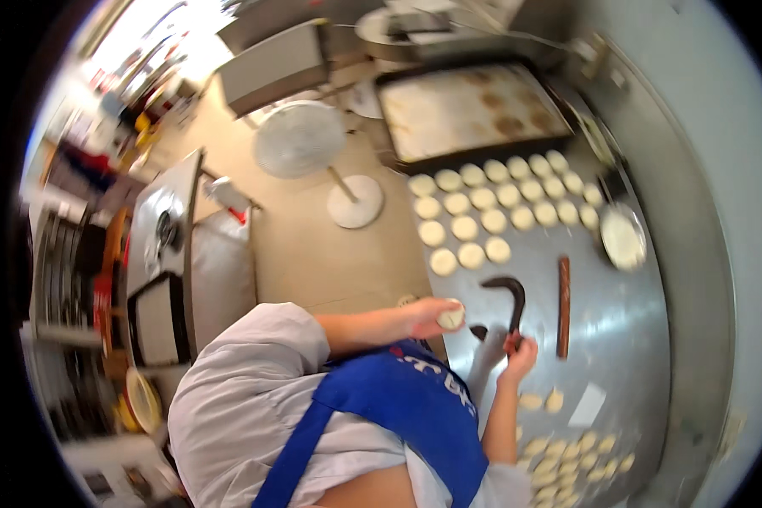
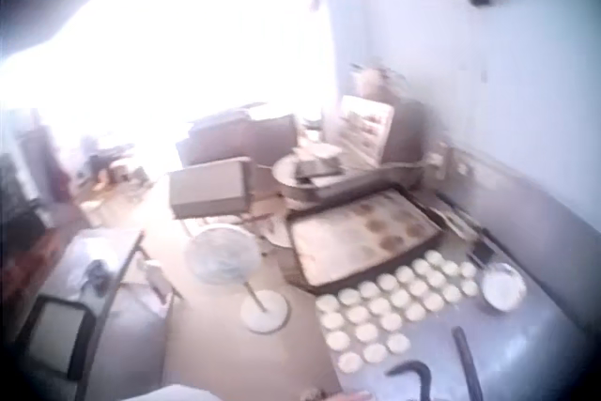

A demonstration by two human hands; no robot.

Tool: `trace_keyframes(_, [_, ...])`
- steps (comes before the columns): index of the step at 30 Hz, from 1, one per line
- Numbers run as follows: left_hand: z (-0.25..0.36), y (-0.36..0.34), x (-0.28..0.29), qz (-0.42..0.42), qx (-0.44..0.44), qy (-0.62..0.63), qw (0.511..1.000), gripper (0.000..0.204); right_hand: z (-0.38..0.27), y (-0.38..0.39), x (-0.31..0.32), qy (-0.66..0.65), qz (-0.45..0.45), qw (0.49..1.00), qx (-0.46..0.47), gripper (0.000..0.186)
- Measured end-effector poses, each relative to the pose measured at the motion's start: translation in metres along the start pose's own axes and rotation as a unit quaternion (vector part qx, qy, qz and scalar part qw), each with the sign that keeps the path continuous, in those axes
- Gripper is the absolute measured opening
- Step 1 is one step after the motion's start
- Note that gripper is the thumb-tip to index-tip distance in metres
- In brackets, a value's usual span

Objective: The person prepares bread rolls by taking a portion of dough, flattening it, placing a dark filling in the center, and rolling it into a ball by hand. The person repeats this process for several pieces of dough on a metal table.

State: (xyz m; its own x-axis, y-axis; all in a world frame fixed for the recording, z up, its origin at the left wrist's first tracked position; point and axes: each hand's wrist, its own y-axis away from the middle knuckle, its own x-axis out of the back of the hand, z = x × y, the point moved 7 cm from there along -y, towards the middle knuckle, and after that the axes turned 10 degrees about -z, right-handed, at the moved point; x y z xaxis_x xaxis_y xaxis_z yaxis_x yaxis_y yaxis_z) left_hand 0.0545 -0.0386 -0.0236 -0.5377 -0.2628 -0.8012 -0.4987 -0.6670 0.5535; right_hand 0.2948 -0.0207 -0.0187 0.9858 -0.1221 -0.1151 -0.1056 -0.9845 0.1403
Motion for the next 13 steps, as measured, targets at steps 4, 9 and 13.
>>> trace_keyframes(4, [0.011, 0.016, -0.009, 0.009, -0.029, 0.01, 0.999, 0.019, 0.011, -0.006, -0.032, -0.369, -0.069, 0.896, -0.239, 0.022])
trace_keyframes(9, [0.026, 0.037, -0.015, -0.021, -0.059, -0.027, 0.998, 0.021, 0.005, -0.045, -0.067, -0.318, -0.018, 0.921, -0.223, 0.016])
trace_keyframes(13, [0.031, 0.055, -0.009, -0.032, -0.025, 0.018, 0.999, 0.031, -0.023, -0.054, -0.107, -0.468, -0.388, 0.782, -0.137, 0.024])
